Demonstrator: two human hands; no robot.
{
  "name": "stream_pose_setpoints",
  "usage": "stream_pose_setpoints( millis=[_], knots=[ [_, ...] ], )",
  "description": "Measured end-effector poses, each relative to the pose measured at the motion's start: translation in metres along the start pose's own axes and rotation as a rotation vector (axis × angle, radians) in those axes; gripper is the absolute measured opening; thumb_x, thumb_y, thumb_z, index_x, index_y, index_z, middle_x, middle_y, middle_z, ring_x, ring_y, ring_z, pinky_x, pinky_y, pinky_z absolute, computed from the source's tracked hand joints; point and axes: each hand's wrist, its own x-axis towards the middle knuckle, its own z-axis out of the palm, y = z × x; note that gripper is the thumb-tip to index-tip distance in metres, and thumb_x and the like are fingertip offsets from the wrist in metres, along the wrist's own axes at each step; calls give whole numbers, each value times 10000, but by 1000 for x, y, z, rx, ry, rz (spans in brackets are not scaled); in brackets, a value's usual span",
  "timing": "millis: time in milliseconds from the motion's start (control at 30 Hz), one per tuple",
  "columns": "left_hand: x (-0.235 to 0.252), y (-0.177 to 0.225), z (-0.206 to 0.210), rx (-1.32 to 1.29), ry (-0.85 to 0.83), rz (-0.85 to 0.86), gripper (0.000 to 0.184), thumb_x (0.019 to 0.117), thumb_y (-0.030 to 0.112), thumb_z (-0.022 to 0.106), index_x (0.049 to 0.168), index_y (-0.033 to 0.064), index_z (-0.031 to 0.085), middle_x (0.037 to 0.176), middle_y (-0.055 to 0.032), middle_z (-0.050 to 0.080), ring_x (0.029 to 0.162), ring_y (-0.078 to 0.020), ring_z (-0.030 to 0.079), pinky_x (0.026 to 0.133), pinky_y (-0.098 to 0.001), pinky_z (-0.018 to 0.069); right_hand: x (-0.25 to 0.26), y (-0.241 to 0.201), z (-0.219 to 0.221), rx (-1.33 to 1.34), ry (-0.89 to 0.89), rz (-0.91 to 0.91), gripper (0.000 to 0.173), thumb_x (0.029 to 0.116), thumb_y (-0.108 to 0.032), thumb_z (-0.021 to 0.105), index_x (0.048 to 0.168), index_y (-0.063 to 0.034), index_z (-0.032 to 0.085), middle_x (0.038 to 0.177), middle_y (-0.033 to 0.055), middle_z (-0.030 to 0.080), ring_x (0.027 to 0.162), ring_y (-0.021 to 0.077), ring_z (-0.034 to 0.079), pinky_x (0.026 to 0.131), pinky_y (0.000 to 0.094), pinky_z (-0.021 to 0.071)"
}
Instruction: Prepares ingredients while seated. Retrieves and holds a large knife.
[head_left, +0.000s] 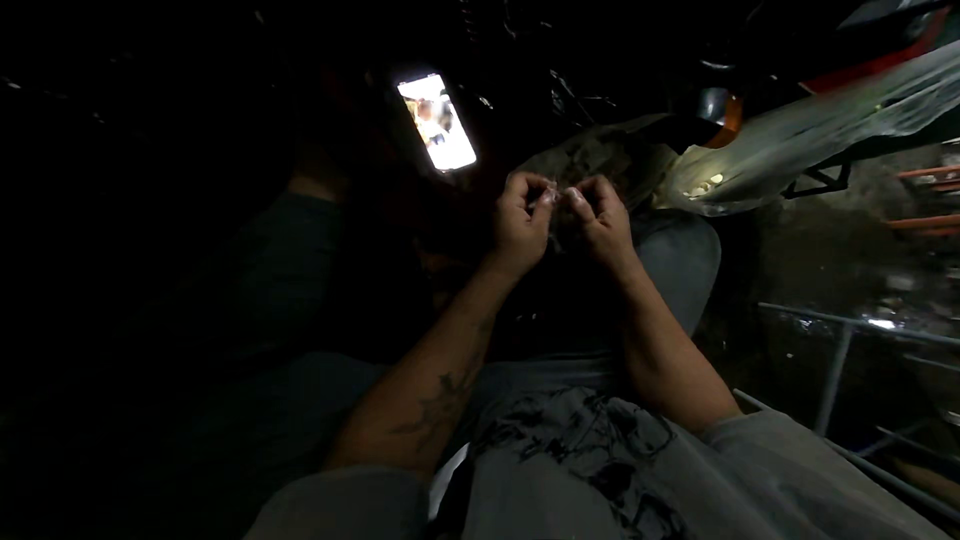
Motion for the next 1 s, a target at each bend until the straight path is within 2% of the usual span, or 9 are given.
stream_pose_setpoints(
  millis=[100, 200, 300, 367, 467, 567, 700, 867, 1000],
  knots=[
    [-3, 6, -8, 169, -136, -17, 165, 1013, 77, 595, 1148, 3, 653, 1077, -97, 708, 958, -99, 693, 877, -287, 585, 6, 4, -7, 1, -137, -12, 263, 1084, -279, 508, 1073, -35, 604, 849, 31, 631, 732, 76, 619, 690, 278, 561],
    [-4, 8, -12, 38, -179, -32, 170, 996, 62, 621, 1148, -4, 663, 1068, -74, 705, 940, -76, 682, 855, -259, 583, 10, 7, -10, 113, -203, -6, 276, 1099, -235, 449, 1022, -32, 619, 774, 21, 603, 652, 84, 579, 622, 281, 533],
    [-2, 14, -13, -192, -141, -149, 139, 970, 41, 672, 1102, 0, 676, 984, -33, 710, 766, -42, 650, 675, -203, 561, 11, 6, -8, 263, -165, -15, 273, 1104, -216, 436, 969, -50, 606, 720, -13, 578, 589, 57, 536, 552, 241, 493],
    [-1, 20, -8, -353, -78, -342, 101, 961, 52, 699, 1054, 22, 674, 883, -12, 692, 574, -25, 531, 483, -173, 434, 11, 5, -6, 289, -134, -25, 273, 1101, -213, 438, 949, -56, 600, 715, -14, 573, 587, 57, 535, 544, 240, 489],
    [0, 20, -7, -468, -92, -492, 88, 980, 76, 682, 1054, 30, 671, 834, -16, 686, 512, -20, 473, 428, -163, 370, 12, 5, -3, 243, -104, -35, 272, 1102, -215, 434, 950, -55, 594, 706, -13, 562, 585, 64, 528, 548, 247, 486],
    [-2, 22, -6, -278, -88, -365, 79, 966, 61, 691, 1031, 21, 671, 864, -12, 678, 591, -30, 538, 505, -179, 441, 10, 3, -6, 186, -158, 29, 318, 1113, -242, 406, 1002, -41, 626, 739, -1, 592, 627, 65, 567, 601, 261, 525],
    [-5, 23, -9, 89, -111, 27, 108, 967, 72, 672, 1050, 4, 689, 1000, -59, 717, 908, -62, 686, 830, -237, 581, 11, 2, -11, 384, -201, 60, 317, 1109, -233, 402, 974, -64, 633, 714, -37, 579, 613, 37, 555, 583, 226, 512],
    [-4, 17, -8, 358, -76, 374, 122, 958, 56, 670, 1027, -32, 720, 987, -155, 719, 896, -176, 709, 834, -282, 591, 11, 3, -10, 600, -237, 103, 276, 1100, -233, 420, 920, -128, 601, 630, -81, 498, 519, 12, 461, 494, 183, 429],
    [-1, 15, -10, 79, -93, 197, 116, 958, 40, 678, 1058, -16, 698, 1023, -74, 725, 894, -69, 691, 803, -222, 588, 10, 1, -9, 657, -221, 112, 341, 1099, -270, 440, 831, -131, 600, 602, -81, 483, 510, 14, 447, 490, 190, 416]
  ],
)
